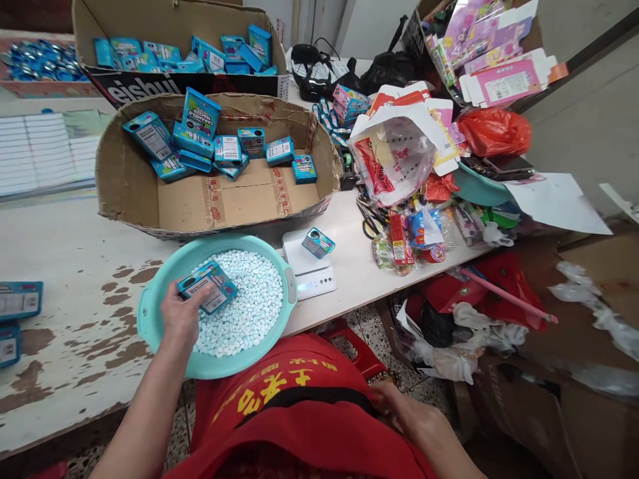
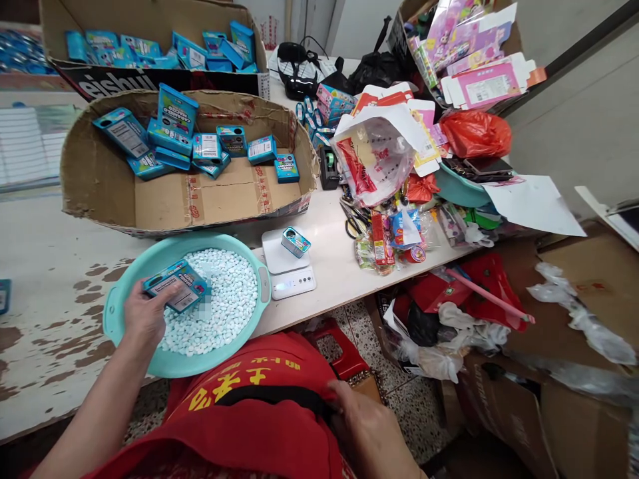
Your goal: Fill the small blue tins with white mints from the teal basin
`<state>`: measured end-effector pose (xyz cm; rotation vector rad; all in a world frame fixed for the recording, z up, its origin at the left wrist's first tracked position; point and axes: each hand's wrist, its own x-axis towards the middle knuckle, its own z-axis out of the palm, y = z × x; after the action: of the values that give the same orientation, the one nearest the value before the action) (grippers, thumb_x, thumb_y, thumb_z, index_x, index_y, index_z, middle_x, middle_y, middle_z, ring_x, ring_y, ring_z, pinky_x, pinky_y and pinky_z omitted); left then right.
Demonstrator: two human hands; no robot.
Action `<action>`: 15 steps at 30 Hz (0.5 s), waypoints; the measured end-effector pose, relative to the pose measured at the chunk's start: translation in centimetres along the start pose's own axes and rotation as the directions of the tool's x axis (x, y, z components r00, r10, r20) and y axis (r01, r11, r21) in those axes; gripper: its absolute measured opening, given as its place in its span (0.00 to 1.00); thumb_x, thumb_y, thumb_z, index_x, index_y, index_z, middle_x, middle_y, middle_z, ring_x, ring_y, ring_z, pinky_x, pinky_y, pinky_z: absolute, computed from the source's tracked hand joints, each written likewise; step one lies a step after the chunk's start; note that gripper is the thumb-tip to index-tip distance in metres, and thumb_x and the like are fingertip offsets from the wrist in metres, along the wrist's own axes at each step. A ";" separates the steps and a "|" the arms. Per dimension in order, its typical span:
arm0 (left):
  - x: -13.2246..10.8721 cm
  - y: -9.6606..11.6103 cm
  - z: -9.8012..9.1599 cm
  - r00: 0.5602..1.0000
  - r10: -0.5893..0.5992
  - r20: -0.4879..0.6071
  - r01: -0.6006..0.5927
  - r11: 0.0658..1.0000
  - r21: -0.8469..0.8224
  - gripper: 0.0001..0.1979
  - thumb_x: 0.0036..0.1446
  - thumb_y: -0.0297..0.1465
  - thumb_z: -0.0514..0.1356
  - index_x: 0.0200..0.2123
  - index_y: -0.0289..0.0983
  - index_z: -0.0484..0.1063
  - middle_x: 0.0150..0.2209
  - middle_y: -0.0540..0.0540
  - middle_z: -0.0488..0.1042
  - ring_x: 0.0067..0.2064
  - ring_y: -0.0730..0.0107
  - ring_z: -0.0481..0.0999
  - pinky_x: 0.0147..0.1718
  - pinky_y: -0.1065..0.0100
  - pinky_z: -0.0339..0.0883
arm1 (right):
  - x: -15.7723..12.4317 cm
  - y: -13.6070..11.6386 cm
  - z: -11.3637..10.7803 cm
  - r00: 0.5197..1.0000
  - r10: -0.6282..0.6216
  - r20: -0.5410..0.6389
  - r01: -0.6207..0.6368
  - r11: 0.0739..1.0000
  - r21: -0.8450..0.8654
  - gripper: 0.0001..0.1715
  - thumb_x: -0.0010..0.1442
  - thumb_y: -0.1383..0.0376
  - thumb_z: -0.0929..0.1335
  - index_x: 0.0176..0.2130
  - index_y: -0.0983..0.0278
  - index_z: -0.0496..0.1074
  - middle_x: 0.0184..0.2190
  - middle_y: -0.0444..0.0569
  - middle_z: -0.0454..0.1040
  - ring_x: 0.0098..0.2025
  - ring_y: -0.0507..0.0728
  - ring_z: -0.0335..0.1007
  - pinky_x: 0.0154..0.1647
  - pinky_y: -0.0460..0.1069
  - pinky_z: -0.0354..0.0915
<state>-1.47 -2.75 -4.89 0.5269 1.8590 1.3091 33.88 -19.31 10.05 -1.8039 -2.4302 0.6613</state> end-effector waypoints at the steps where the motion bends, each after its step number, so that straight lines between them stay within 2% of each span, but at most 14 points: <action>1: 0.1 0.0 0.1 1.000 0.003 -0.004 -0.003 1.000 0.005 0.26 0.27 0.35 0.71 0.34 0.37 0.68 0.29 0.53 0.71 0.29 0.71 0.71 0.33 0.65 0.70 | 0.4 -0.1 -0.2 1.000 -0.001 0.019 0.001 1.000 -0.007 0.15 0.59 0.74 0.57 0.37 0.61 0.68 0.22 0.42 0.72 0.22 0.51 0.71 0.21 0.41 0.63; 4: 0.1 0.0 0.5 1.000 0.008 0.002 -0.008 1.000 0.006 0.26 0.27 0.34 0.70 0.34 0.37 0.68 0.29 0.53 0.71 0.29 0.71 0.71 0.32 0.66 0.70 | 1.3 -0.2 -0.4 0.996 -0.060 0.063 0.064 0.996 -0.070 0.15 0.57 0.75 0.57 0.29 0.60 0.66 0.23 0.42 0.70 0.22 0.51 0.70 0.20 0.42 0.62; 6: -0.1 0.0 0.7 1.000 0.004 0.020 -0.004 1.000 0.002 0.26 0.28 0.34 0.70 0.34 0.37 0.68 0.30 0.53 0.71 0.29 0.71 0.71 0.31 0.67 0.69 | 1.3 0.0 -0.1 0.998 -0.052 0.043 0.057 0.991 -0.125 0.15 0.57 0.74 0.57 0.26 0.60 0.64 0.21 0.42 0.68 0.20 0.52 0.68 0.18 0.42 0.60; 9: -0.5 0.0 0.9 0.999 -0.005 0.033 0.005 1.000 0.016 0.26 0.28 0.35 0.70 0.35 0.37 0.68 0.30 0.52 0.72 0.29 0.71 0.72 0.30 0.68 0.69 | 0.6 0.4 0.7 1.000 -0.024 0.011 0.025 0.991 -0.132 0.14 0.59 0.73 0.57 0.26 0.59 0.63 0.21 0.42 0.66 0.22 0.52 0.68 0.19 0.42 0.59; 15: -1.2 0.3 0.8 0.998 -0.045 0.049 0.045 0.999 -0.006 0.27 0.28 0.34 0.71 0.35 0.37 0.67 0.30 0.52 0.73 0.30 0.71 0.72 0.29 0.69 0.69 | -1.2 0.5 1.8 0.999 0.046 0.000 -0.046 0.998 -0.040 0.11 0.56 0.72 0.56 0.30 0.59 0.62 0.24 0.43 0.68 0.24 0.52 0.70 0.21 0.41 0.62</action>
<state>-0.13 -2.94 -4.31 0.5065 1.8160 1.2619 34.21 -20.89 8.55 -1.8794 -2.4263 0.6215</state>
